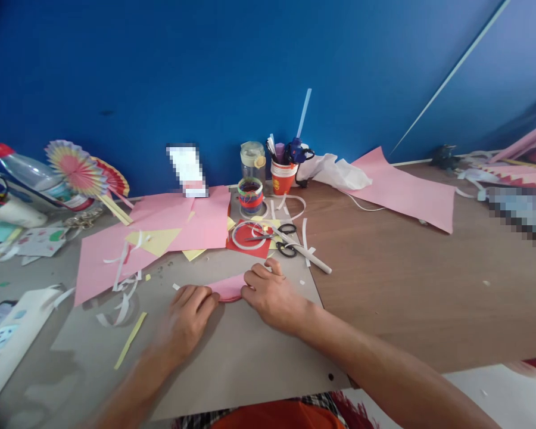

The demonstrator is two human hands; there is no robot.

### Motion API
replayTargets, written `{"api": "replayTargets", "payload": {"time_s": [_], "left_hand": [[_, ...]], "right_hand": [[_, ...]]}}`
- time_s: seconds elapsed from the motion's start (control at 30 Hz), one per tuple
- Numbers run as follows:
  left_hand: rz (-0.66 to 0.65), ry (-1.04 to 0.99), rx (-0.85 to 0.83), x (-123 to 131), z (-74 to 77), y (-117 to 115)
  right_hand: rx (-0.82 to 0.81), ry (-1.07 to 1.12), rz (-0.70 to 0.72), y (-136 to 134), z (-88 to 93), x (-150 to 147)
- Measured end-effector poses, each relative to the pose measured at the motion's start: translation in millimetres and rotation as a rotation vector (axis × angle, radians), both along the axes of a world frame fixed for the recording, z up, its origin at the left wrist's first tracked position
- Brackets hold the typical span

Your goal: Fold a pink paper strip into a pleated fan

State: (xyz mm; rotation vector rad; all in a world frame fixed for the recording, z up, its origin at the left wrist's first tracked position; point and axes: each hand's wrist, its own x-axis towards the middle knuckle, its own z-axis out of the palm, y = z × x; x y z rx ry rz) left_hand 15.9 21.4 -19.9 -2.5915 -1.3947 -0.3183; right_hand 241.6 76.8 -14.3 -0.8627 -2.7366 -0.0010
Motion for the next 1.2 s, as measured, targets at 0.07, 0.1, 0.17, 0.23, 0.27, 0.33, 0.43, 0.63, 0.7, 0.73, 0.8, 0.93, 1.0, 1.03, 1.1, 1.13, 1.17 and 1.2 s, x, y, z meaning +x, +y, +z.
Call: {"api": "replayTargets", "payload": {"time_s": [0.07, 0.1, 0.17, 0.23, 0.27, 0.33, 0.43, 0.63, 0.7, 0.73, 0.8, 0.93, 1.0, 1.03, 1.1, 1.13, 1.17, 1.2], "left_hand": [[0.031, -0.015, -0.027, 0.8, -1.9, -0.6], [0.054, -0.032, -0.048, 1.2, -2.7, -0.6], [0.094, -0.076, -0.107, 2.2, -3.2, -0.2], [0.119, -0.117, -0.173, 3.1, -1.6, 0.2], [0.127, -0.132, -0.204, 3.4, -0.1, 0.3], [0.153, -0.154, -0.251, 3.4, 3.1, 0.2], [0.196, -0.184, -0.296, 1.8, 6.2, 0.1], [0.251, -0.256, -0.371, -1.2, 7.7, 2.6], [0.276, -0.276, -0.393, -1.3, 8.5, 3.4], [0.288, -0.284, -0.403, -1.4, 8.8, 3.6], [0.309, -0.292, -0.425, -1.4, 9.2, 3.9], [0.358, -0.283, -0.466, -0.3, 10.6, 5.0], [0.391, -0.266, -0.482, 0.7, 12.3, 5.8], [0.404, -0.255, -0.492, 1.2, 13.4, 6.2], [0.417, -0.228, -0.508, 1.9, 15.7, 6.6], [0.417, -0.210, -0.513, 2.1, 16.7, 6.6], [0.418, -0.191, -0.512, 2.3, 17.7, 6.6], [0.419, -0.168, -0.509, 2.4, 18.4, 6.6]], "right_hand": [[-0.014, -0.007, 0.001, 0.3, -1.2, 0.5], [-0.024, -0.009, 0.005, 0.7, -2.1, 0.9], [-0.048, -0.004, 0.014, 2.1, -4.2, 2.0], [-0.078, 0.017, 0.012, 4.1, -6.5, 3.0], [-0.093, 0.030, 0.006, 5.1, -7.3, 3.2], [-0.130, 0.056, -0.006, 7.0, -7.6, 3.3], [-0.225, 0.086, -0.023, 9.3, -4.1, 2.7], [-0.433, 0.119, -0.068, 13.3, 6.1, 2.8], [-0.462, 0.130, -0.079, 14.5, 6.4, 2.5], [-0.472, 0.135, -0.082, 15.0, 6.1, 2.0], [-0.490, 0.142, -0.087, 16.0, 5.3, 0.7], [-0.527, 0.124, -0.139, 17.4, 6.7, -3.5], [-0.535, 0.095, -0.166, 18.0, 8.5, -6.3], [-0.535, 0.079, -0.176, 18.4, 9.4, -7.7], [-0.535, 0.050, -0.200, 19.1, 10.6, -10.5], [-0.536, 0.040, -0.216, 19.3, 11.0, -11.7], [-0.541, 0.035, -0.234, 19.5, 11.3, -12.8], [-0.546, 0.032, -0.249, 19.6, 11.4, -13.7]]}}
